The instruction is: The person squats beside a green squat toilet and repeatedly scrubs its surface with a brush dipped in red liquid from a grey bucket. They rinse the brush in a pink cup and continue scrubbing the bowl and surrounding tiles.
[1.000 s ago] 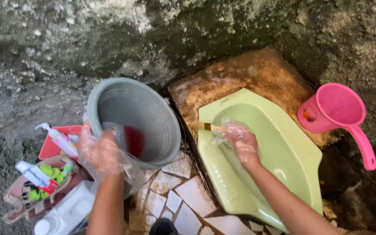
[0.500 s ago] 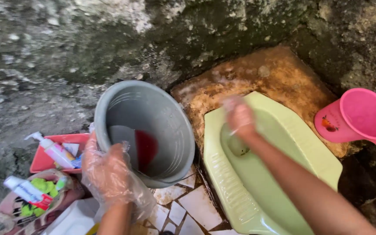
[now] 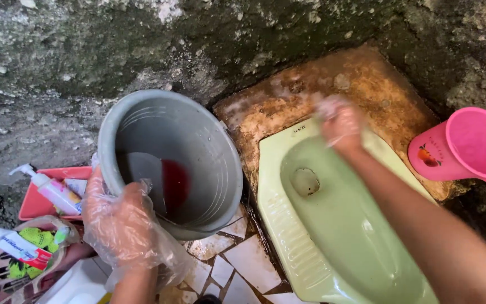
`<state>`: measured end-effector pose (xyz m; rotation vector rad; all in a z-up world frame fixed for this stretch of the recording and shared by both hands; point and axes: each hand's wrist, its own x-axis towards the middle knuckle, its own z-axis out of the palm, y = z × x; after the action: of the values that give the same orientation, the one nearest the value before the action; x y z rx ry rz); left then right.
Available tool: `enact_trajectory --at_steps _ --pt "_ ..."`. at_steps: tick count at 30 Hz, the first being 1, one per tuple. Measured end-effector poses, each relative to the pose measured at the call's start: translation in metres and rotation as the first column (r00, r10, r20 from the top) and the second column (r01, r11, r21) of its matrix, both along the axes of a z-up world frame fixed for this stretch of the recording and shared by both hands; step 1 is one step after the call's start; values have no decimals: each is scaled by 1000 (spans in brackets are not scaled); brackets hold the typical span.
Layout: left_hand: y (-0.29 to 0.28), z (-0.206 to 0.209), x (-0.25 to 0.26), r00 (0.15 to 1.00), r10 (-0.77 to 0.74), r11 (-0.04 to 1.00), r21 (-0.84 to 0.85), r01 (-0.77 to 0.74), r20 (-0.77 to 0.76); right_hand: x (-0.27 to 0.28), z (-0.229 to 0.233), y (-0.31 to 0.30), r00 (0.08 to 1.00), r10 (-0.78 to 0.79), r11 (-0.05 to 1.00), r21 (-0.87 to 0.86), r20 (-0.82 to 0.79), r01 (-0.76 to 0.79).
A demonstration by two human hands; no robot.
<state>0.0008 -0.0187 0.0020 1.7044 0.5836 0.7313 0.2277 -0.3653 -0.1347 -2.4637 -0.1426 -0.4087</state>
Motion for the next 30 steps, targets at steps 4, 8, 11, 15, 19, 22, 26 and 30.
enact_trajectory --at_steps 4,8,11,15,19,22,26,30 --pt "2 -10 3 1000 3 999 -33 -2 25 -40 -44 65 962 273 957 106 0 -271" --pt "-2 2 3 996 64 995 80 -59 -67 -82 6 107 943 314 912 311 -109 -268" --pt "4 -3 -1 1000 4 1000 4 -4 31 -43 -9 73 953 304 828 497 -11 -259" --pt "7 0 -2 999 11 999 -46 -10 41 4 -17 7 981 191 940 285 21 -189" --pt "7 3 0 999 52 983 -173 -52 -5 -26 7 47 938 -48 982 -186 -344 -18" --pt "11 -10 0 997 66 985 -160 -61 26 -71 -21 103 960 154 988 22 -236 -153" --pt "10 -15 2 995 92 996 -21 -91 29 -84 -35 128 869 488 604 684 89 -409" --pt "6 -3 0 990 139 983 -117 -140 -23 -10 -54 59 772 610 -357 932 182 62"
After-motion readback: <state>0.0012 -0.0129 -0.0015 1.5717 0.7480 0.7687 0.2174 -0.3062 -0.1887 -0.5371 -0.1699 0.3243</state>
